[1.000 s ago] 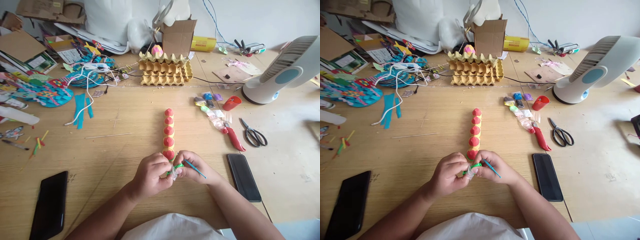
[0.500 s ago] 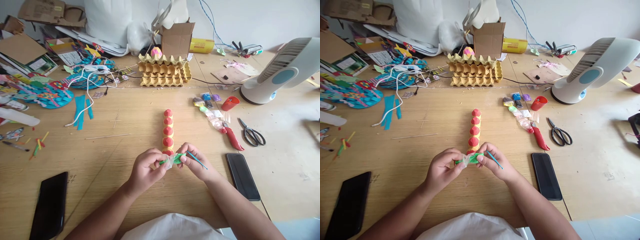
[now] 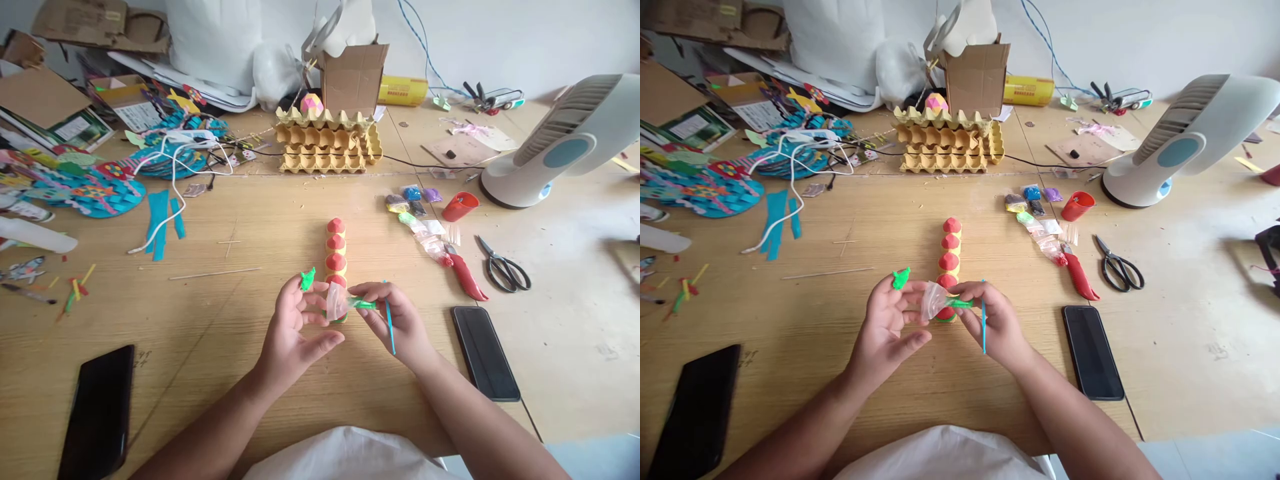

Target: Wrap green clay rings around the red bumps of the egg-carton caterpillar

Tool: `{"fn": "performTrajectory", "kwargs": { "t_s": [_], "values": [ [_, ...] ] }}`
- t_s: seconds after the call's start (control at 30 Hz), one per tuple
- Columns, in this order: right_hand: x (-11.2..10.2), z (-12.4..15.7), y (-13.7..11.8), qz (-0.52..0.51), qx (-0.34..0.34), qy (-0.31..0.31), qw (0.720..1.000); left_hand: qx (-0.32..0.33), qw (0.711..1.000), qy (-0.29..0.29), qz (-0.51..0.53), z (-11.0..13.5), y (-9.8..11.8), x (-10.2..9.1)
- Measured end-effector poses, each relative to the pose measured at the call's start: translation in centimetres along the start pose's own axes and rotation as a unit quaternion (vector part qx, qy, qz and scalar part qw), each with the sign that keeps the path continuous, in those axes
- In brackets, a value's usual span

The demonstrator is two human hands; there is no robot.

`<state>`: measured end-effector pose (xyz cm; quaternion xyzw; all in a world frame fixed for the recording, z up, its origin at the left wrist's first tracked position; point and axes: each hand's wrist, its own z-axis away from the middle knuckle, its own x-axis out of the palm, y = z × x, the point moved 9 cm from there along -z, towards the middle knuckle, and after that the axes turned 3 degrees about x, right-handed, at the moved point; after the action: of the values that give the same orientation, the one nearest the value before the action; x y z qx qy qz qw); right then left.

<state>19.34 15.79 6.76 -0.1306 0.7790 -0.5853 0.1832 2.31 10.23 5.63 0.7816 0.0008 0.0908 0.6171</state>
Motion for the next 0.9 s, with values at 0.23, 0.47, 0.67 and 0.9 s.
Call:
{"fn": "performTrajectory", "kwargs": {
  "t_s": [0.23,0.47,0.67,0.9],
  "values": [
    [1.4,0.4,-2.4,0.149,-0.141,-0.083,0.975,-0.064,0.996,0.056,0.031,-0.4,-1.2,-0.7],
    [2.2,0.4,-0.7,-0.011,0.027,-0.120,0.992,0.009,0.994,-0.038,-0.102,0.2,-0.6,0.6],
    [0.5,-0.3,0.3,0.024,0.061,-0.072,0.995,-0.011,0.994,-0.078,-0.070,0.6,-1.4,1.5],
    [-5.9,-2.0,5.1,0.335,0.170,-0.043,0.926,-0.153,0.987,-0.028,0.049,0.4,-3.5,0.1]
  ]
}}
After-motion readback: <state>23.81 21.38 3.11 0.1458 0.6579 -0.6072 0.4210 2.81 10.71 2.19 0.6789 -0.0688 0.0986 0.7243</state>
